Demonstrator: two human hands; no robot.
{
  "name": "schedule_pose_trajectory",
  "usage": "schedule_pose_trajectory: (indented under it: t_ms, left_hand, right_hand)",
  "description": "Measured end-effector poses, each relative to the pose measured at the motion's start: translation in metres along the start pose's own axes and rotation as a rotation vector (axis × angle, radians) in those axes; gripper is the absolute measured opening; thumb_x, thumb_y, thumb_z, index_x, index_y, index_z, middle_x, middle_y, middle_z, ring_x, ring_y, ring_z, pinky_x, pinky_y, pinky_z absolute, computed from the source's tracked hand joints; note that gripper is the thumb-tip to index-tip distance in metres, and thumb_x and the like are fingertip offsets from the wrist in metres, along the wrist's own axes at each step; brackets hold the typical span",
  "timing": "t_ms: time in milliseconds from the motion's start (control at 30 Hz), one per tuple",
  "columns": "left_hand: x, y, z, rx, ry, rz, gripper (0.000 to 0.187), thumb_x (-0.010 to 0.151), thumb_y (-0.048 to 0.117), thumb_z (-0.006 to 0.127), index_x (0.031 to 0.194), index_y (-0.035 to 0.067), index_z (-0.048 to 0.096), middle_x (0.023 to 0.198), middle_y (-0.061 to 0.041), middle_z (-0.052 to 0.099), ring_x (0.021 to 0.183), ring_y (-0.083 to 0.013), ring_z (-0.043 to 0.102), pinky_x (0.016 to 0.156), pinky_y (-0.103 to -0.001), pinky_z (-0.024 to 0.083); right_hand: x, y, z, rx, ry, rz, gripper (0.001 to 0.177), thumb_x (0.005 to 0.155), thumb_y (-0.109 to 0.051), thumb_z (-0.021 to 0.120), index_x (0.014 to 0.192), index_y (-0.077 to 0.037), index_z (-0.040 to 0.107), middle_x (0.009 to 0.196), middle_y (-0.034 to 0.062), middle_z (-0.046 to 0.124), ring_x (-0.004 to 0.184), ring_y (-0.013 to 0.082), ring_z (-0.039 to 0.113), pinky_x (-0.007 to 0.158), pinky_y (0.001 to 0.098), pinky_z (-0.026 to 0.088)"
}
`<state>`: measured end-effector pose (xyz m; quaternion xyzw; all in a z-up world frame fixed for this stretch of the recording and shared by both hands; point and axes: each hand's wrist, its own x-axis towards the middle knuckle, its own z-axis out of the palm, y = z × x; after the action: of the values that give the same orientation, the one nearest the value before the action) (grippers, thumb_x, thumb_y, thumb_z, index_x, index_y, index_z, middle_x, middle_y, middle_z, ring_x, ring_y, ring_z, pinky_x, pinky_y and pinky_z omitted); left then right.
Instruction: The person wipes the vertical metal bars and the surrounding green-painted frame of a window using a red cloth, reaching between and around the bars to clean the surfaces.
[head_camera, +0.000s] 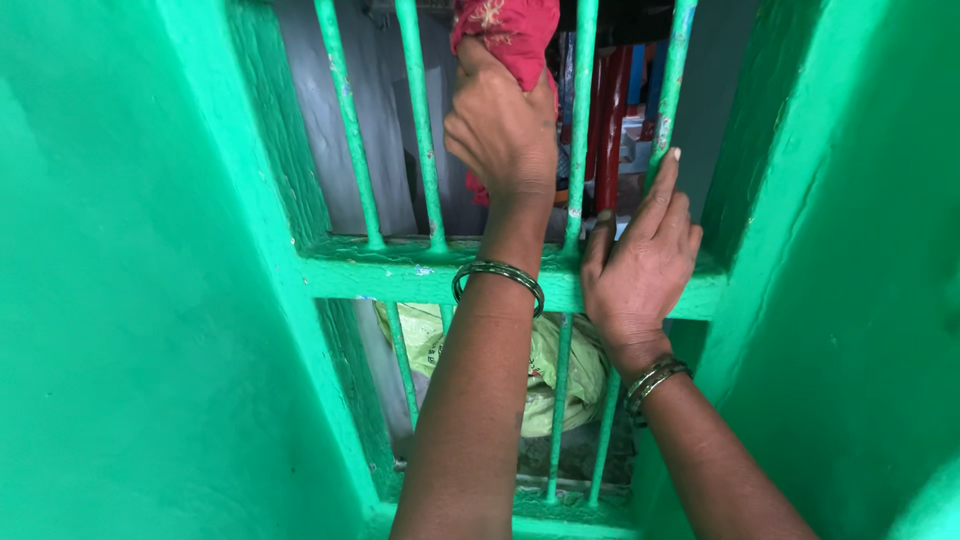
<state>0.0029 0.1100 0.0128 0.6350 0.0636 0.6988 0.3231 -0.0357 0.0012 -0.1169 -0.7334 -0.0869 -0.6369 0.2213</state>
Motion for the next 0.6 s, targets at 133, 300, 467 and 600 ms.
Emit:
schedule_pose_trajectory:
  t_ms: [133,300,467,600]
  left_hand:
    - [0.005,-0.015,0.004,-0.068,-0.029,0.012,0.059,0.075,0.036,0.086,0.114,-0.002,0.063,0.088,-0.024,0.074,0.084,-0.0413,0.074,0.078,-0.052,0.058]
    - [-0.003,-0.053,-0.008,-0.782,-0.284,-0.118,0.036,0.088,0.024,0.081,0.112,-0.002,0.076,0.097,-0.016,0.079,0.09,-0.0268,0.075,0.084,-0.042,0.06]
    - [-0.032,-0.08,-0.018,-1.372,-0.575,-0.492,0.034,0.083,0.018,0.08,0.112,0.001,0.073,0.1,-0.005,0.077,0.09,-0.0161,0.073,0.084,-0.034,0.06]
    - [-0.045,-0.086,-0.008,-1.302,-0.519,-0.385,0.032,0.09,0.017,0.08,0.114,-0.004,0.075,0.106,-0.008,0.077,0.095,-0.017,0.071,0.087,-0.033,0.058]
  right_hand:
    - [-0.001,-0.001,-0.003,0.0,-0.03,0.016,0.093,0.089,-0.012,0.071,0.164,0.006,0.018,0.12,0.0227,0.053,0.097,0.0395,0.052,0.091,0.0476,0.043]
    - [-0.001,-0.005,-0.006,0.02,-0.046,0.033,0.097,0.086,-0.01,0.071,0.165,0.004,0.017,0.12,0.0226,0.052,0.096,0.0404,0.054,0.09,0.0503,0.046]
    - [-0.003,-0.003,-0.004,0.013,-0.016,-0.018,0.099,0.085,-0.008,0.071,0.166,0.005,0.017,0.126,0.0235,0.052,0.103,0.042,0.055,0.094,0.05,0.048]
    - [-0.003,-0.003,-0.002,0.018,-0.026,-0.011,0.098,0.085,-0.007,0.071,0.166,0.005,0.017,0.125,0.0233,0.052,0.104,0.0418,0.057,0.093,0.0501,0.049]
